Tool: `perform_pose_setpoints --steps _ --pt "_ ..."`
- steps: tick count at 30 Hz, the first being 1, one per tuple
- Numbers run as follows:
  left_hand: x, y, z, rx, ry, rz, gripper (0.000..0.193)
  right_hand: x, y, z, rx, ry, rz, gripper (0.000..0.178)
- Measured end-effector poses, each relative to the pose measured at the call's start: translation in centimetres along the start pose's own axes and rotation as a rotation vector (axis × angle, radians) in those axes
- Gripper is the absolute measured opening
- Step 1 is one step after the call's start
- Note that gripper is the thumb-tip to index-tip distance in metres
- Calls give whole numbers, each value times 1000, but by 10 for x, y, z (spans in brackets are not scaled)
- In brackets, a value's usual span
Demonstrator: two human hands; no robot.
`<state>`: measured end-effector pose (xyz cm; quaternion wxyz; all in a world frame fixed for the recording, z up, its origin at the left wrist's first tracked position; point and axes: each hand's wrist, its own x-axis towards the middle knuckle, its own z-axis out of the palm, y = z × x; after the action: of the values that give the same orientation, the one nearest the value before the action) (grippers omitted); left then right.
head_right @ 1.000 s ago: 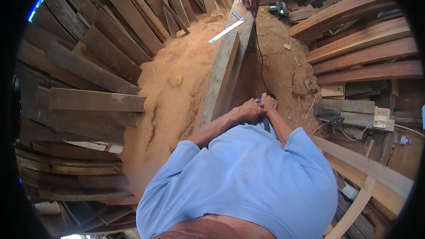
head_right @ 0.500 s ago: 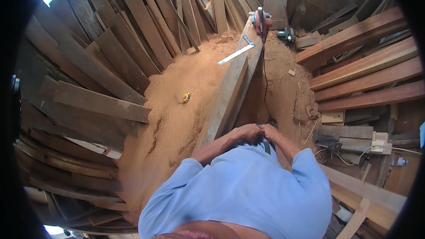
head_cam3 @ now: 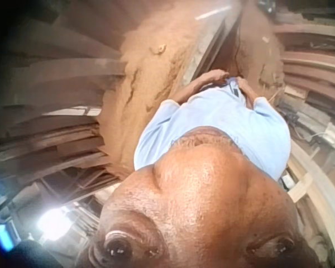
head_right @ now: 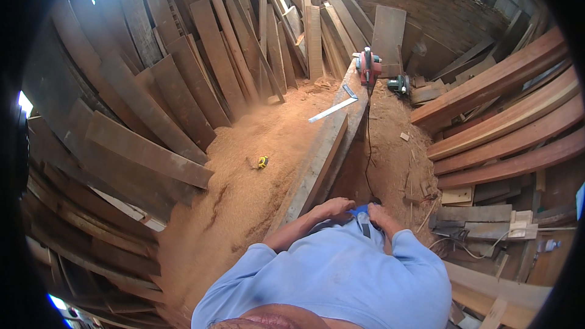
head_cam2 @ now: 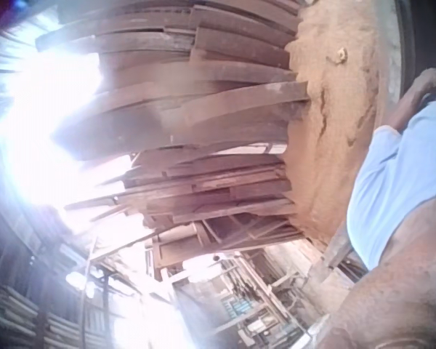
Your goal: The person selects and positions wooden planks on a workbench, then uses a hand saw to cut a plank. They also handle a small wooden block and a metal square, placing them on the bench. The workspace is filled with wood scraps and sawdust.
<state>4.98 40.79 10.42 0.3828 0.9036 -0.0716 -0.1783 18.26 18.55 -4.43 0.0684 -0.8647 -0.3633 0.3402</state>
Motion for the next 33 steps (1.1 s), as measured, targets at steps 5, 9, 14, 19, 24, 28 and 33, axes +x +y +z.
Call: perform_pose_setpoints --steps 5,9,14,19,24,28,33 --pt "-11 3 7 -18 -194 -97 46 3 -6 -24 44 -244 -301 32" --pt "-9 8 1 -16 -172 -80 46 -10 -22 -48 -18 -205 -288 31" --pt "-11 -5 10 -53 -85 -39 44 -28 -43 -51 -136 57 -124 25" --pt "5 18 5 -143 131 248 36 -13 -31 -38 -67 255 -109 23" --pt "36 23 44 -73 -48 314 28 -16 -35 -27 118 -13 -284 29" --pt "30 10 54 -168 41 196 41 -19 -31 -6 -274 110 -281 24" --pt "22 -6 66 -142 4 -168 49 -18 -16 -18 -433 340 47 24"
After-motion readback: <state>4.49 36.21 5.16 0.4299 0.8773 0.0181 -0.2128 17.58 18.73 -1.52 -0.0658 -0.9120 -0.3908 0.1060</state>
